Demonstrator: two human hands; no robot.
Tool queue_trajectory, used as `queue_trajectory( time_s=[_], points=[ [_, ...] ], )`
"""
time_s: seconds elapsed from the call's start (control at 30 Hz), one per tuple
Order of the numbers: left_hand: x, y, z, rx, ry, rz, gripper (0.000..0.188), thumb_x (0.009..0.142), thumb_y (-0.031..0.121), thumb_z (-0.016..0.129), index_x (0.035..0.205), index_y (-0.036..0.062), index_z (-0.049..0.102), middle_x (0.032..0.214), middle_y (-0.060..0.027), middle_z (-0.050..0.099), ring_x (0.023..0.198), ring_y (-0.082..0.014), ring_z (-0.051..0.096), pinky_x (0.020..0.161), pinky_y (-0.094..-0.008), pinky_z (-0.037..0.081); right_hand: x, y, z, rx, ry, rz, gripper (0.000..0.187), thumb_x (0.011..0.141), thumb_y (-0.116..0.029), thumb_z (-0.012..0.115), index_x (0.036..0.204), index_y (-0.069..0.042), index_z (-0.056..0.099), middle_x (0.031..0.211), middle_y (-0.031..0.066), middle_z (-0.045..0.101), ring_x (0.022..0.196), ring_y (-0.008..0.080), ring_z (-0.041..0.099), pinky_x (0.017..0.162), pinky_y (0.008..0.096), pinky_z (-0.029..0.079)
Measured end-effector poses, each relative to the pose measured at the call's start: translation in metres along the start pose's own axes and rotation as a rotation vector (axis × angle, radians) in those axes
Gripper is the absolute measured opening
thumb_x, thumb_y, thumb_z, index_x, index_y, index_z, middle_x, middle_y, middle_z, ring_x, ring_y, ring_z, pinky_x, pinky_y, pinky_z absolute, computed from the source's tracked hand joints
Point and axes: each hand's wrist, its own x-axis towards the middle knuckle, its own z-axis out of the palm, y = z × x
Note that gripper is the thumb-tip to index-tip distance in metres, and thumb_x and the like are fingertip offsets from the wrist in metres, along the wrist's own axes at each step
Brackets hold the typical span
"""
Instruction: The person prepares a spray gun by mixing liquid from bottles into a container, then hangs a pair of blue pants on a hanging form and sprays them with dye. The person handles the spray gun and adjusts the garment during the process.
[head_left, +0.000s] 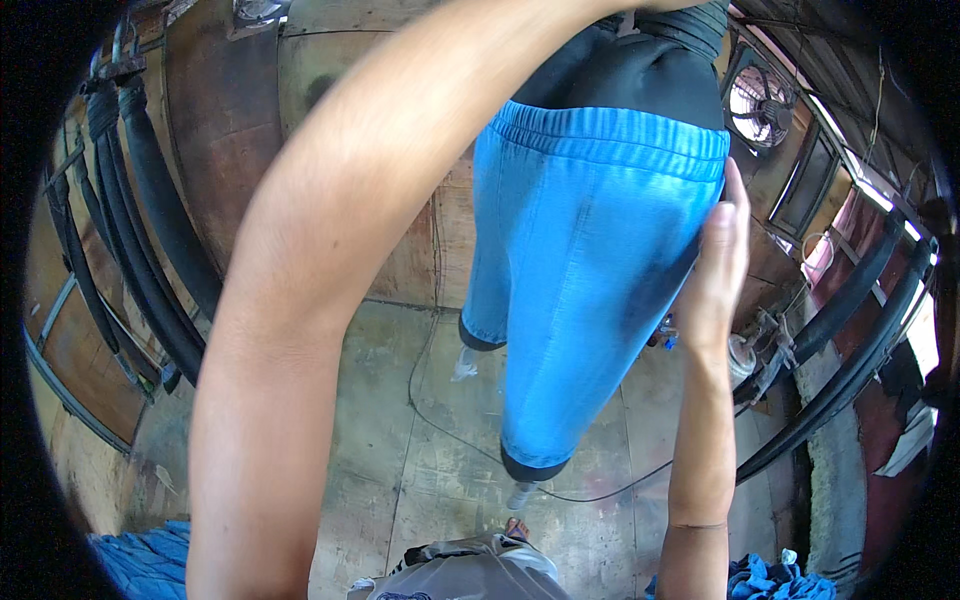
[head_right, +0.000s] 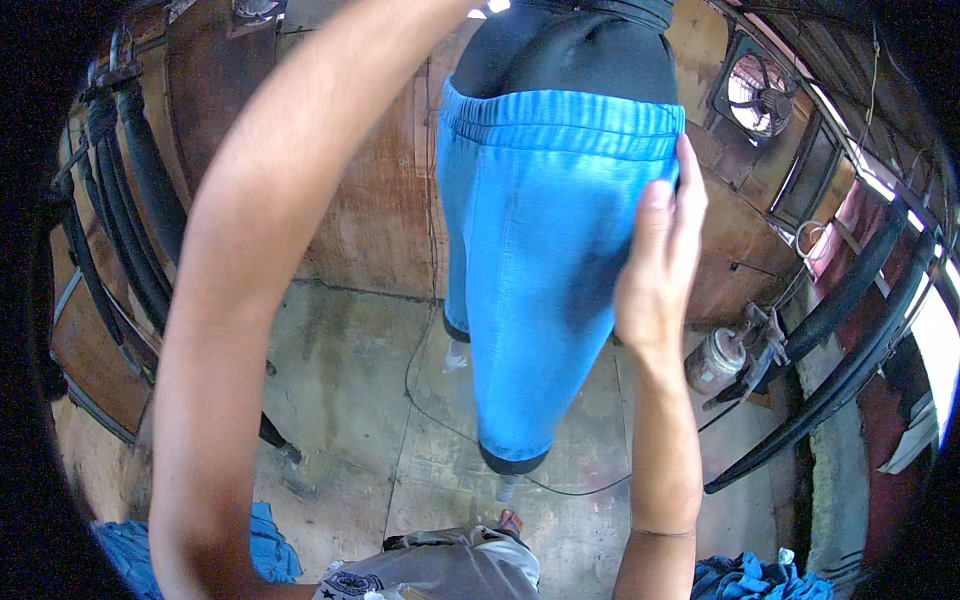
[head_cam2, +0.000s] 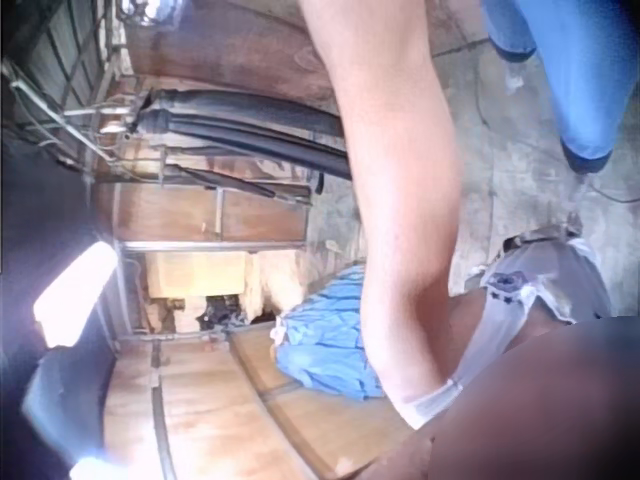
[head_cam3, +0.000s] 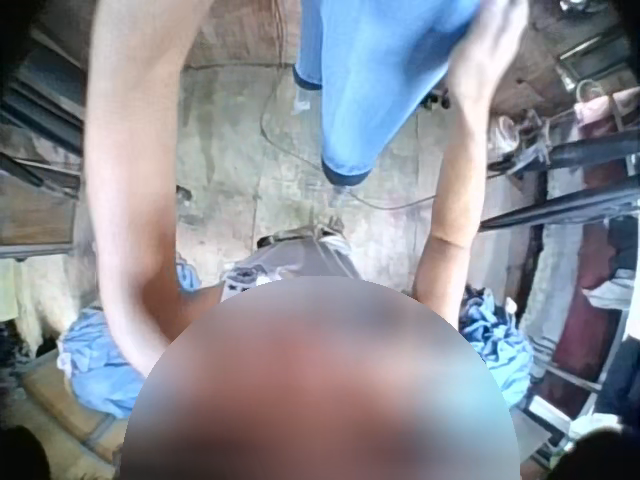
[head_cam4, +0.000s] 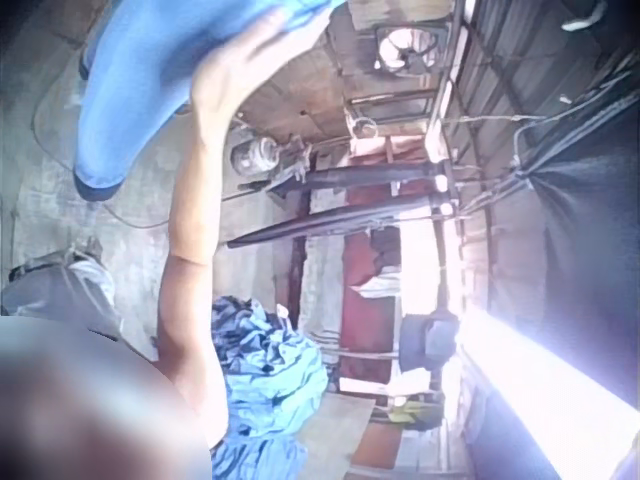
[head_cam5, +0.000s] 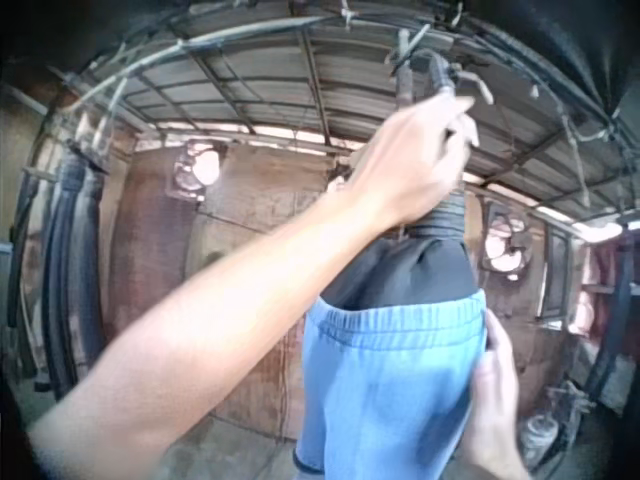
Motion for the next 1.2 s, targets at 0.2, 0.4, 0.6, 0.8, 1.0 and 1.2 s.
queue_trajectory(
  time_s=[0.2, 0.4, 0.6, 0.8, 1.0, 1.2],
  points=[
    [-0.125, 0.013, -0.058, 0.26, -0.111, -0.627, 0.054, 0.094, 0.03, 0.064, 0.137, -0.0007, 0.052, 0.139, -0.0301, 0.055, 0.125, -0.0418, 0.057, 0.107, -0.0443, 0.046, 0.015, 0.056, -0.012, -0.048, -0.047, 0.004, 0.065, 0.109, -0.042, 0.035, 0.154, 0.004, 0.034, 0.153, 0.0214, 0.044, 0.142, 0.0291, 0.042, 0.119, 0.0394, 0.028],
    [-0.139, 0.028, -0.096, -0.119, -0.254, -1.108, 0.095, 0.091, 0.056, 0.068, 0.151, -0.0091, 0.034, 0.151, -0.0274, 0.046, 0.142, -0.0327, 0.045, 0.118, -0.0392, 0.035, 0.034, 0.109, -0.023, 0.17, -0.18, 0.239, 0.065, 0.111, -0.047, 0.026, 0.143, 0.004, 0.051, 0.135, 0.016, 0.062, 0.124, 0.0217, 0.057, 0.11, 0.0353, 0.039],
    [-0.114, 0.074, -0.098, 0.275, -0.228, -1.139, 0.105, 0.084, 0.057, 0.075, 0.151, -0.0121, 0.031, 0.151, -0.0317, 0.043, 0.143, -0.0354, 0.044, 0.119, -0.0389, 0.034, 0.028, 0.129, -0.022, 0.004, -0.249, 0.321, 0.068, 0.112, -0.051, 0.026, 0.111, 0.003, 0.067, 0.095, 0.008, 0.068, 0.083, 0.0131, 0.061, 0.079, 0.031, 0.05],
    [-0.106, 0.102, -0.09, 0.354, -0.154, -1.164, 0.106, 0.084, 0.052, 0.078, 0.153, -0.0109, 0.028, 0.151, -0.0331, 0.043, 0.143, -0.0339, 0.044, 0.118, -0.0393, 0.035, -0.027, 0.135, -0.043, 0.18, -0.328, 0.366, 0.058, 0.111, -0.042, 0.035, 0.138, 0.004, 0.057, 0.116, 0.0152, 0.067, 0.102, 0.02, 0.062, 0.09, 0.0354, 0.051],
    [-0.142, 0.11, -0.098, 0.397, -0.088, -1.153, 0.103, 0.083, 0.066, 0.068, 0.146, -0.0106, 0.041, 0.136, -0.0363, 0.055, 0.127, -0.0407, 0.057, 0.106, -0.0485, 0.046, -0.072, 0.156, -0.081, 0.176, -0.43, 0.52, 0.065, 0.109, -0.048, 0.037, 0.148, 0.003, 0.047, 0.14, 0.0243, 0.058, 0.127, 0.035, 0.059, 0.106, 0.0457, 0.047],
    [-0.163, 0.115, -0.098, 0.381, -0.194, -1.29, 0.127, 0.076, 0.084, 0.061, 0.153, -0.0113, 0.03, 0.14, -0.0443, 0.045, 0.133, -0.0499, 0.05, 0.112, -0.0539, 0.041, -0.079, 0.211, -0.073, 0.283, -0.483, 0.74, 0.076, 0.107, -0.059, 0.03, 0.156, -0.002, 0.035, 0.155, 0.0251, 0.042, 0.145, 0.0368, 0.04, 0.118, 0.0509, 0.034]
  ],
)
